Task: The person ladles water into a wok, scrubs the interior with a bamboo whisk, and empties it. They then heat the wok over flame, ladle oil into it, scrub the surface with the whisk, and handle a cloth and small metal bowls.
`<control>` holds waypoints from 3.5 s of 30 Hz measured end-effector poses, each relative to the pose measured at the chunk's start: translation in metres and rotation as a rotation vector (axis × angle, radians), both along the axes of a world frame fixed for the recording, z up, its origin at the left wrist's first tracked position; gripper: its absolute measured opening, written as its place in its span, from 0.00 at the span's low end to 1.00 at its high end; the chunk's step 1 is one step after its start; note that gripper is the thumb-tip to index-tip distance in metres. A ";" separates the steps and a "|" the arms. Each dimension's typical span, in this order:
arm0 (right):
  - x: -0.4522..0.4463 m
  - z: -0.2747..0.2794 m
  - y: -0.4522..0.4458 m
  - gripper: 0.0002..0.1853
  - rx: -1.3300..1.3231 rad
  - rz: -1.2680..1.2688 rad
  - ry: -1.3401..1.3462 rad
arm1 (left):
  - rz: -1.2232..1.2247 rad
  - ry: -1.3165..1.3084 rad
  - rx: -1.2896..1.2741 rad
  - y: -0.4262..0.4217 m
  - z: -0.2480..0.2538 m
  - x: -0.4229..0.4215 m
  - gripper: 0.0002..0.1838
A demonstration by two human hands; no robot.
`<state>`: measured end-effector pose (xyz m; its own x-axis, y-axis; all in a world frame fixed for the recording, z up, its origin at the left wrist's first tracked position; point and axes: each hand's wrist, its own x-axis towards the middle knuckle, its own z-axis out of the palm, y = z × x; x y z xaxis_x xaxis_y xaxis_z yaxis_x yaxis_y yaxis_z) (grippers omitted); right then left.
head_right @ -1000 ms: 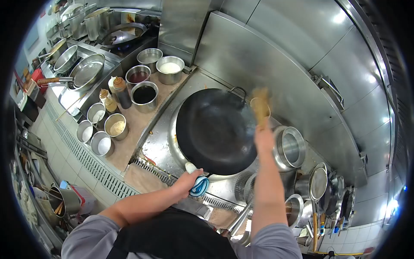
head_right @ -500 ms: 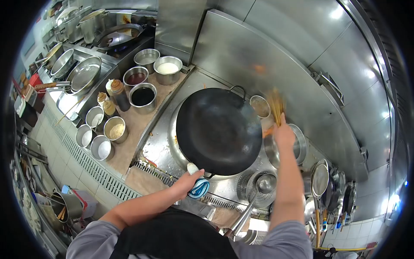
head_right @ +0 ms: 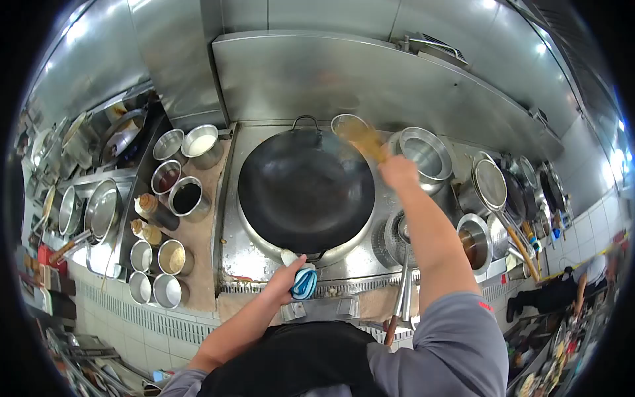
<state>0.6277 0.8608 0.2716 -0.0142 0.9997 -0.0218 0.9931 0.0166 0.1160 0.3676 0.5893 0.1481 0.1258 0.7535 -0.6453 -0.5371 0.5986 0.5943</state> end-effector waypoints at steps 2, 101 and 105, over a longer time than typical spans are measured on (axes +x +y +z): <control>0.015 0.030 -0.026 0.37 0.150 -0.263 0.352 | -0.050 0.031 -0.004 -0.015 0.002 -0.014 0.21; 0.136 -0.033 -0.365 0.15 -0.053 0.355 1.051 | -0.429 0.780 0.715 -0.069 0.173 0.135 0.20; 0.107 -0.061 -0.369 0.36 -0.652 0.227 1.395 | -0.637 1.104 0.772 -0.051 0.136 0.128 0.18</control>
<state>0.7344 0.4914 0.2106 -0.5361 0.7973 -0.2772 0.2747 -0.1457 -0.9504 0.4953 0.5382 0.2842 0.2830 0.9528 -0.1097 0.6088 -0.0901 0.7882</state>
